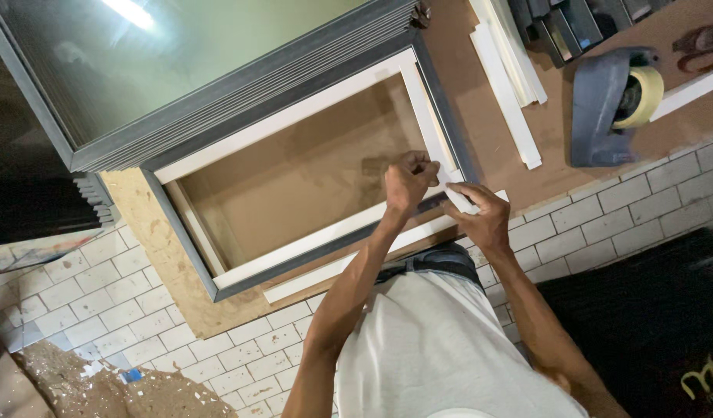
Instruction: The person assembles a picture frame by placing white plastic strips along the inner edges of a gray frame, pressing them into place, and wiping the surface with a cloth. The person repeatedly adjusts and secures the strips around the frame perimeter.
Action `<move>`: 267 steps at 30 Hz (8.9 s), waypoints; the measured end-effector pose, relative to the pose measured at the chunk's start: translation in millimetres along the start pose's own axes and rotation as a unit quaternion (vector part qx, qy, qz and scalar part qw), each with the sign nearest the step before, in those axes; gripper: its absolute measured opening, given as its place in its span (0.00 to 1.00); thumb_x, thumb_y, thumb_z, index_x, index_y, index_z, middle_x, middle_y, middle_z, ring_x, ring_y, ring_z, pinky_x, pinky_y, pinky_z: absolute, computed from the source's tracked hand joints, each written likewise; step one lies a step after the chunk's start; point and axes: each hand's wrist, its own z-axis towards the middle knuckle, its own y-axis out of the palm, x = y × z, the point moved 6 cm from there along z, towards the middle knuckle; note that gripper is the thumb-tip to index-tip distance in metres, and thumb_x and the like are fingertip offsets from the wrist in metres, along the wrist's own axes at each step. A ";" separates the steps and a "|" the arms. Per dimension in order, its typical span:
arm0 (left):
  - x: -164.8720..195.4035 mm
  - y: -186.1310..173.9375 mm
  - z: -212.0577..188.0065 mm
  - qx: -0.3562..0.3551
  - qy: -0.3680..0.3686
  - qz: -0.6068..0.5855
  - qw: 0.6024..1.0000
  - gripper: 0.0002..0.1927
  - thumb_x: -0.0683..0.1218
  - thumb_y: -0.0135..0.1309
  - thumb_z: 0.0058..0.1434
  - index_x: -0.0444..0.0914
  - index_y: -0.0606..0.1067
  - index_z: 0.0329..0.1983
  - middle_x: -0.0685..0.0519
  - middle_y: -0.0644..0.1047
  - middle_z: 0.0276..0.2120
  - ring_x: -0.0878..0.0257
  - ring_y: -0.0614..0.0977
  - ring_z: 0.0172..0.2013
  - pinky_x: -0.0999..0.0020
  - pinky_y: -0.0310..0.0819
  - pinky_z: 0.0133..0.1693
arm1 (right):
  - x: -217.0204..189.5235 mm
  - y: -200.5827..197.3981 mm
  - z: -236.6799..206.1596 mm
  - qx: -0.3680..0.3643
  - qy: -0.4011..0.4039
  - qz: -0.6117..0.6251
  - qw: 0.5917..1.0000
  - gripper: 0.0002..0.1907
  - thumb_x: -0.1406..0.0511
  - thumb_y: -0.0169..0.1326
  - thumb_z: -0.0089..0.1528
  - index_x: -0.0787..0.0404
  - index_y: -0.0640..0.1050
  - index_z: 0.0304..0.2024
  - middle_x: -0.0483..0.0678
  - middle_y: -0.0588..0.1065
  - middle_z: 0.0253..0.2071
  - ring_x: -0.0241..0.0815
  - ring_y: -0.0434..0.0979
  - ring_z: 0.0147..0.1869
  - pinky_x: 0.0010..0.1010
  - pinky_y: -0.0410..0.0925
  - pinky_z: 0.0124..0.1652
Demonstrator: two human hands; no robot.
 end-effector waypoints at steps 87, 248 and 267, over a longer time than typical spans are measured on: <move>64.7 20.4 82.3 -0.076 0.356 0.518 0.774 0.51 0.66 0.62 0.58 0.33 0.58 0.74 0.42 0.55 0.74 0.49 0.54 0.75 0.46 0.41 0.74 | 89.1 -37.1 4.8 0.097 0.132 -0.046 0.985 0.15 0.66 0.67 0.63 0.68 0.82 0.50 0.50 0.83 0.40 0.41 0.84 0.40 0.29 0.74 0.38; 115.4 -10.8 -88.5 -0.050 0.344 0.281 0.895 0.07 0.36 0.62 0.62 0.35 0.80 0.43 0.46 0.82 0.40 0.53 0.85 0.41 0.63 0.81 0.42 | 230.9 -234.3 19.2 0.160 0.212 0.329 0.906 0.07 0.77 0.65 0.58 0.77 0.80 0.37 0.63 0.75 0.66 0.45 0.80 0.42 0.28 0.72 0.38; 97.6 10.8 -100.4 -0.087 0.341 0.251 0.902 0.06 0.38 0.62 0.61 0.36 0.80 0.42 0.46 0.83 0.39 0.52 0.86 0.39 0.62 0.81 0.42 | 191.7 -201.3 -33.3 0.219 0.294 -0.009 0.930 0.23 0.62 0.61 0.58 0.68 0.80 0.53 0.58 0.82 0.43 0.50 0.83 0.42 0.44 0.74 0.46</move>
